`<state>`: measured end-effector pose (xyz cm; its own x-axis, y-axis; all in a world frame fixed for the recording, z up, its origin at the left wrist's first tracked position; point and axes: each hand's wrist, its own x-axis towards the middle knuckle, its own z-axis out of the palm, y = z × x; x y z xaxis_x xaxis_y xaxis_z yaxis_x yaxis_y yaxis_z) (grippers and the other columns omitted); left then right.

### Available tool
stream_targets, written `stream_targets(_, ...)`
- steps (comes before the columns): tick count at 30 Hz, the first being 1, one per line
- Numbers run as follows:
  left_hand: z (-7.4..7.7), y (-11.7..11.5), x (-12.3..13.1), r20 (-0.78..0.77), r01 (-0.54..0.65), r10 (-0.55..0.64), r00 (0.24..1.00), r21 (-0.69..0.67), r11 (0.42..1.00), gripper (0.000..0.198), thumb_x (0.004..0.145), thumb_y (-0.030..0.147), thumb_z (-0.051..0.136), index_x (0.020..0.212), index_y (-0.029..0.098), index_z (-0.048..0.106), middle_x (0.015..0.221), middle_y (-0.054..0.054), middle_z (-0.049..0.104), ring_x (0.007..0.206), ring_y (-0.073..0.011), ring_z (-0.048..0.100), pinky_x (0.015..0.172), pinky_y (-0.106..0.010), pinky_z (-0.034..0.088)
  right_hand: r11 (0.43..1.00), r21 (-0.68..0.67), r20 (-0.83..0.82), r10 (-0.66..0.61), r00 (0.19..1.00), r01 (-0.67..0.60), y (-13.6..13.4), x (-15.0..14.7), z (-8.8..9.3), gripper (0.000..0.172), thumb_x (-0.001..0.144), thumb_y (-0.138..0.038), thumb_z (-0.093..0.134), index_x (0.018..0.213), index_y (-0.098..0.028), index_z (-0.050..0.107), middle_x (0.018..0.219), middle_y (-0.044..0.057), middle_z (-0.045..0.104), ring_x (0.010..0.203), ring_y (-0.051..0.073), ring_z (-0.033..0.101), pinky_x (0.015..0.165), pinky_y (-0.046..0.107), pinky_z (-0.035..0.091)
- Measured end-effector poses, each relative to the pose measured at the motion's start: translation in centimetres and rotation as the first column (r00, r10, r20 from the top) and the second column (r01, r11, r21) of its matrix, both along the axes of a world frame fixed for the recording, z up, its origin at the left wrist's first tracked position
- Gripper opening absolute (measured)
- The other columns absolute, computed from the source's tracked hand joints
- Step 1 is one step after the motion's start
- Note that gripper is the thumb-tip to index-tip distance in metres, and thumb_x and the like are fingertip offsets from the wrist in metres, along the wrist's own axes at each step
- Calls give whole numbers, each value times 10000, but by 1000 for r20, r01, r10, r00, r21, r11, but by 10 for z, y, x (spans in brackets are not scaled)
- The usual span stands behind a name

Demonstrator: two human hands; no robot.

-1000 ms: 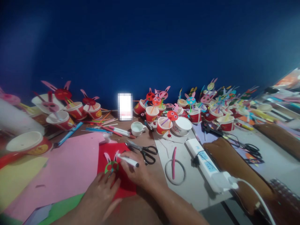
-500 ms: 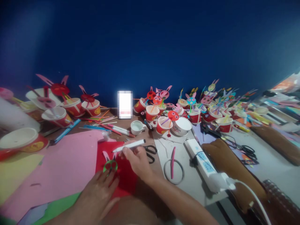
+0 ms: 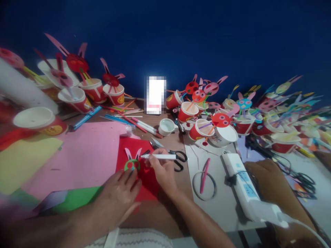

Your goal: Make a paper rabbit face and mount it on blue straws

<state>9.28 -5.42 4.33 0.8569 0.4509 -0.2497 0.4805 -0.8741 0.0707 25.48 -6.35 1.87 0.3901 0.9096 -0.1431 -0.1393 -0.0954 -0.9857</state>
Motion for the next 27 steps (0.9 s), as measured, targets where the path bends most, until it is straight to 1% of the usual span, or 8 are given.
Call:
stream_targets(3, 2, 1, 1, 9, 12, -12, 1000, 24, 1000, 511, 897, 462, 477, 1198, 78, 629, 1241, -284, 590, 1147, -400, 568, 938, -535, 404, 998, 7, 29, 55, 998, -55, 1, -3, -3, 95, 834, -274, 611, 832, -208, 543, 654, -20, 662, 611, 138, 631, 597, 243, 499)
stream_targets(5, 2, 1, 1, 25, 18, -19, 1000, 37, 999, 498, 892, 456, 489, 1172, 75, 644, 1191, -275, 624, 1130, -399, 577, 924, -530, 409, 995, -5, 90, 98, 991, -98, 1, -5, -5, 83, 836, -267, 609, 829, -203, 556, 673, -13, 663, 628, 138, 630, 615, 246, 500)
stream_targets(11, 1, 1, 2, 45, 16, -19, 999, 66, 998, 475, 873, 455, 526, 1121, 75, 663, 1134, -255, 657, 1085, -392, 599, 896, -506, 417, 986, -49, 254, 168, 953, -161, 2, -6, -9, 108, 863, -266, 577, 784, -199, 548, 628, -16, 630, 584, 135, 600, 574, 243, 473)
stream_targets(16, 0, 0, 1, 69, 13, -20, 997, 98, 995, 422, 870, 432, 537, 1082, 93, 673, 1108, -234, 672, 1046, -379, 616, 853, -485, 429, 983, -65, 354, 185, 917, -173, 2, -5, -14, 127, 873, -295, 574, 793, -202, 545, 631, -11, 618, 595, 147, 600, 596, 265, 475)
stream_targets(19, 0, 0, 2, 77, 25, -36, 996, 139, 990, 366, 874, 380, 533, 1040, 89, 681, 1074, -232, 684, 1033, -376, 618, 863, -495, 410, 982, -73, 427, 187, 884, -173, 1, -5, -16, 129, 868, -300, 577, 786, -205, 548, 638, -13, 613, 597, 147, 595, 594, 265, 471)
stream_targets(22, -1, -1, 1, 71, 25, -36, 997, 150, 988, 320, 870, 338, 529, 1017, 95, 677, 1058, -223, 688, 1039, -388, 610, 869, -505, 390, 983, -65, 476, 182, 861, -172, 1, -5, -14, 133, 867, -299, 572, 772, -208, 550, 645, -16, 607, 595, 143, 589, 583, 259, 466)
stream_targets(27, -4, -4, -1, 64, 35, -45, 997, 160, 987, 358, 886, 364, 489, 1050, 84, 642, 1073, -224, 666, 1035, -381, 590, 880, -498, 361, 980, -61, 523, 195, 830, -192, 2, -7, -10, 110, 861, -275, 568, 767, -219, 562, 655, -19, 604, 607, 145, 586, 592, 263, 465)
